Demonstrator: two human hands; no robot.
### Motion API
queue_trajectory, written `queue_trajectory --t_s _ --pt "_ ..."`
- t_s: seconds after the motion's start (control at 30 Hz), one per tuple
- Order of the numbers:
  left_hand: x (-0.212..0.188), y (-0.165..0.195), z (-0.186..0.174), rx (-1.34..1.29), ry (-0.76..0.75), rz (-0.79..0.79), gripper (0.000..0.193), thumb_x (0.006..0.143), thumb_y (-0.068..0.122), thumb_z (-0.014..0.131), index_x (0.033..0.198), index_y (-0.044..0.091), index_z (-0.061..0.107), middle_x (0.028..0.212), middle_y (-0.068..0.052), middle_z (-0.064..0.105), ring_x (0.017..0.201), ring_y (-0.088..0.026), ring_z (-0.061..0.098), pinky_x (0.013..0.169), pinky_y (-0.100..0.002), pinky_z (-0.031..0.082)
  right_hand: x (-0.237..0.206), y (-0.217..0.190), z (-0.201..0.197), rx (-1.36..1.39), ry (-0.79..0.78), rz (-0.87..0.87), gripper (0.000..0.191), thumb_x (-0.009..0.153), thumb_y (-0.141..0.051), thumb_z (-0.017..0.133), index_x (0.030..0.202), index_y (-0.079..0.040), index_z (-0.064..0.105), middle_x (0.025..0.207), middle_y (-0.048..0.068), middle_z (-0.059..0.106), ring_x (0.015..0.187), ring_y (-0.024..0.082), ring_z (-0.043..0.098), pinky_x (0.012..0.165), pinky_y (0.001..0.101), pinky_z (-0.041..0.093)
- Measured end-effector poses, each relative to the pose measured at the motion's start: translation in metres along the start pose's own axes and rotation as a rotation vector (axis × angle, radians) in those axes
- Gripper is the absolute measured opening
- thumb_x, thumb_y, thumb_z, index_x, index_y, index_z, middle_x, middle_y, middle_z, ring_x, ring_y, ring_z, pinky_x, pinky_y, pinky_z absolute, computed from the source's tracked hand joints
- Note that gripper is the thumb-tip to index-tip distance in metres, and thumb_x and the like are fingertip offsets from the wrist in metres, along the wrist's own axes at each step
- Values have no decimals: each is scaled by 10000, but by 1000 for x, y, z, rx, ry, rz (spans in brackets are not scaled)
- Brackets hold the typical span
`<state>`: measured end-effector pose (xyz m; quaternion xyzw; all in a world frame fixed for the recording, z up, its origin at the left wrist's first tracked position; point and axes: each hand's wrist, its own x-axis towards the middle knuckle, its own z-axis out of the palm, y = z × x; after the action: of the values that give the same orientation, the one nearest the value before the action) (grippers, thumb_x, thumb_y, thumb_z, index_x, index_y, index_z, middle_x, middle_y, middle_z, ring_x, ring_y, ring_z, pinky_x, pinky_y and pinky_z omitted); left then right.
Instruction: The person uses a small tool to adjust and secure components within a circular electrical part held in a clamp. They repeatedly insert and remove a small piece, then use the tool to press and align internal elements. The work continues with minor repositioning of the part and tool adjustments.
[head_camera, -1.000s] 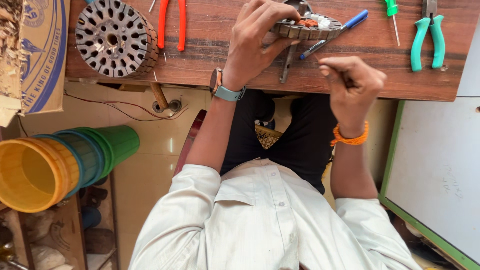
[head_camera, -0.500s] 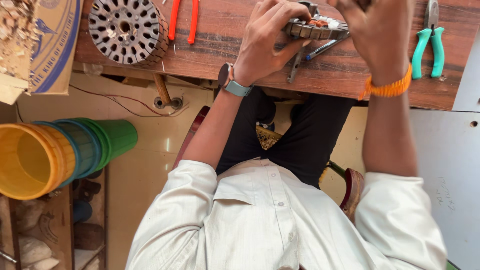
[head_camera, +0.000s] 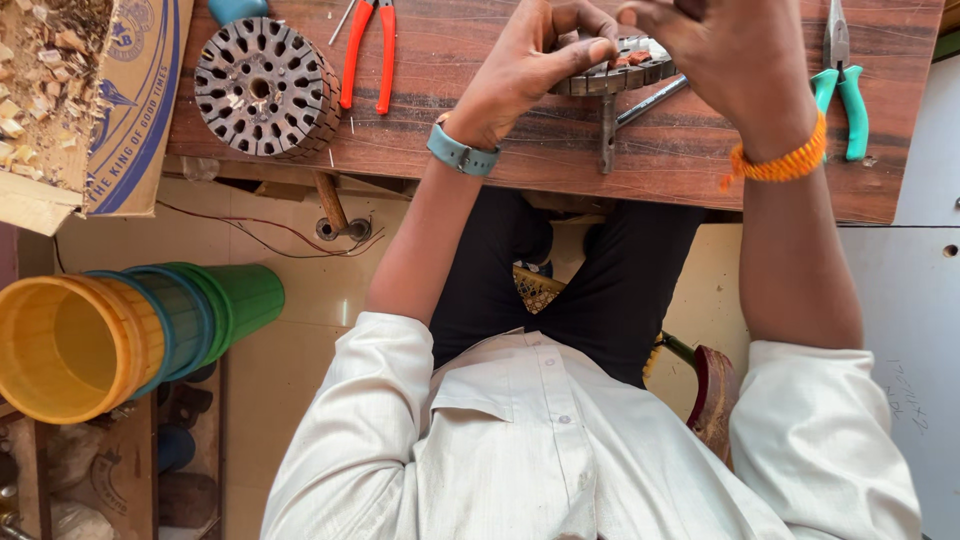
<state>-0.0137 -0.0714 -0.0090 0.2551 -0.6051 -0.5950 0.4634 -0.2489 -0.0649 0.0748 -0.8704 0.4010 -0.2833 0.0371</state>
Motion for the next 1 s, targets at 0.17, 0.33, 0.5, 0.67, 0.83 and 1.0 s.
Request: queue_trajectory --t_s 0.17,0.33,0.5,0.67,0.83,1.0 --pt "8 -6 -15 46 -133 61 295 1024 283 774 1167 42 681 1028 -29 746 902 -85 708 793 -249 595 -14 -44 -15 348 -16 104 62 1027 -2 830 1030 20 772 752 44 639 615 66 503 536 229 341" --pt "14 -13 -19 24 -155 109 329 1021 254 794 1223 36 653 1108 -52 760 1040 -132 752 955 -298 639 -36 -71 0 342 41 231 82 1038 -32 847 1034 -14 767 754 29 671 606 35 526 528 239 336" --pt "15 -4 -17 -25 -202 178 390 1069 238 801 1356 43 623 1184 -44 751 1059 -125 739 987 -283 621 -59 -74 28 437 93 307 64 1018 16 798 983 -16 755 760 28 697 591 33 553 500 225 364" --pt "-15 29 9 445 60 330 529 939 292 861 1357 116 590 1208 -5 698 1087 -139 642 941 -317 543 -86 -80 48 435 181 435 74 967 60 785 988 0 747 733 39 667 603 39 542 546 233 381" --pt "-32 22 59 844 390 349 574 844 266 898 1329 171 608 1204 55 698 1123 -179 577 1017 -366 502 -106 -60 28 424 217 483 94 958 49 832 996 -6 767 743 28 641 620 55 463 552 251 333" --pt "-34 5 66 869 488 354 475 873 157 882 1278 185 634 1248 17 678 1119 -216 573 991 -355 520 -101 -46 -2 359 220 444 79 1028 47 830 1020 14 760 742 15 606 590 43 445 546 236 316"
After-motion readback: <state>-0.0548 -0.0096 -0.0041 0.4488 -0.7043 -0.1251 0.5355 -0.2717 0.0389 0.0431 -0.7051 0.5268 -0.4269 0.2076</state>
